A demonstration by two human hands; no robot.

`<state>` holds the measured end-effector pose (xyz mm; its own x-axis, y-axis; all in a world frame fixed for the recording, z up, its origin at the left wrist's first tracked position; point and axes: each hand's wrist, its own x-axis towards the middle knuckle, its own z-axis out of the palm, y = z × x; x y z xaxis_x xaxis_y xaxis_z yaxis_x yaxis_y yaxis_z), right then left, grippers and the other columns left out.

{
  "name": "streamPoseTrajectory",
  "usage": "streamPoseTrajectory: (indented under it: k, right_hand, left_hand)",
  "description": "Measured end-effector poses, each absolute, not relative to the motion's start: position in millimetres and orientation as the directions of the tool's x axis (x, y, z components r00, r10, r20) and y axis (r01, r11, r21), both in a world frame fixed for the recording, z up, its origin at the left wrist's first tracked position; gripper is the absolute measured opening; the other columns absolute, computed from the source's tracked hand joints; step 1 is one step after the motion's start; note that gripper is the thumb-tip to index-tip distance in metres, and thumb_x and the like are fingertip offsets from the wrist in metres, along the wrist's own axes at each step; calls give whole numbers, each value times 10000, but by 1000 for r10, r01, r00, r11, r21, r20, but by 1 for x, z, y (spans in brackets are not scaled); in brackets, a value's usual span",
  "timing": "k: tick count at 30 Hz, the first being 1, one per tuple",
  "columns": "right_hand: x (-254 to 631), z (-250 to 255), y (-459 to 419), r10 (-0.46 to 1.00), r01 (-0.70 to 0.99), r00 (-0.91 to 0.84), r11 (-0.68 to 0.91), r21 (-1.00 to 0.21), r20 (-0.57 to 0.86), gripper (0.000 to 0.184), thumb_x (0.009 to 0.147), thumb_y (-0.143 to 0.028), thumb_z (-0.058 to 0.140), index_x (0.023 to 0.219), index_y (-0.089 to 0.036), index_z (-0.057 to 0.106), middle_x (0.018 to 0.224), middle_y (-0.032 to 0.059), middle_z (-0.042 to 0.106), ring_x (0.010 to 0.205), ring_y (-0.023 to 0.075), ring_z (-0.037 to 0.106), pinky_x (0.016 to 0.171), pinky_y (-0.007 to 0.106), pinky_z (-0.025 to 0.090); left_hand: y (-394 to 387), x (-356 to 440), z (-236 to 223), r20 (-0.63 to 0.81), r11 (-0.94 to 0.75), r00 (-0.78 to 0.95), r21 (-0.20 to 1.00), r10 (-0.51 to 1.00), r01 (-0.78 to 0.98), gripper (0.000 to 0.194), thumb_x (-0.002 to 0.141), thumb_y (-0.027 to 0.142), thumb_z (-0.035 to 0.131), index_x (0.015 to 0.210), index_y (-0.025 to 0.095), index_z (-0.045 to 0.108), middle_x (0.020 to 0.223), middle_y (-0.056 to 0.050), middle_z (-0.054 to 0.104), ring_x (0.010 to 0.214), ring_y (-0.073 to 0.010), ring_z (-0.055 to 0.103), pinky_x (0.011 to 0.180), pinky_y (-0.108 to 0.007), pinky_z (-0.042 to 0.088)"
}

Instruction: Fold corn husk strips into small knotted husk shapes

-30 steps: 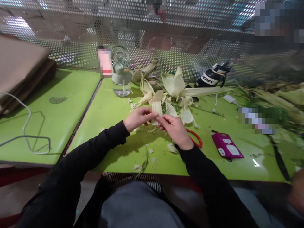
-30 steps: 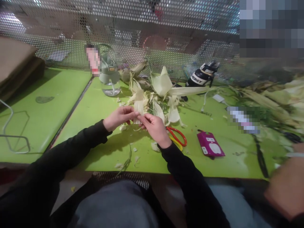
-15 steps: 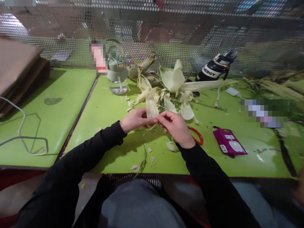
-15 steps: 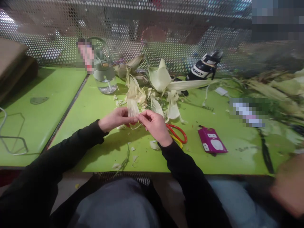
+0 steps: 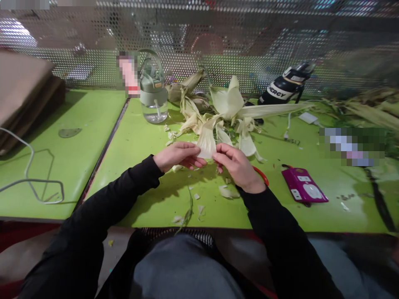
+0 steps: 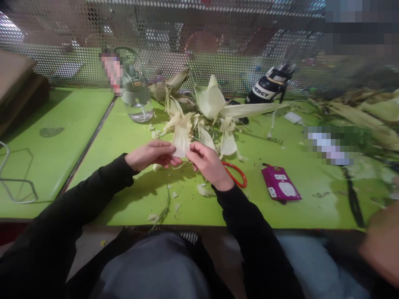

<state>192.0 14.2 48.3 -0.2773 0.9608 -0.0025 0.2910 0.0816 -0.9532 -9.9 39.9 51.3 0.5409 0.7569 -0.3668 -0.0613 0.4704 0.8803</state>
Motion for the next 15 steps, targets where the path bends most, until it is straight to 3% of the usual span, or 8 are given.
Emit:
streamPoseTrajectory:
  k: [3,9,15]
  right_hand:
    - [192,48,13,970,265,-242,72,-962,6,203,856,-380,627,780,-216,535,611,-67,457,492,85,442,497,260,363]
    - [188,48,12,963,322,-271,104,-941,14,246,858,-422,651,780,-212,550,618,-62,461,490,85,439,466,256,344]
    - [187,47,12,961,358,-276,99,-928,-4,275,884,-466,638,822,-207,570,650,-53,496,492,86,471,476,262,377]
  left_hand:
    - [41,-12,50,-375,483,552,873,745,-59,223,998,176,503,839,90,634,823,-121,771,680,-112,719,616,-214,529]
    - [43,-12,43,-262,355,595,934,760,-41,112,834,167,735,904,108,671,807,-46,741,700,-92,694,653,-202,535]
    - [43,-10,41,-257,341,545,938,798,-56,102,826,92,678,926,102,658,771,-19,704,677,-82,661,629,-199,523]
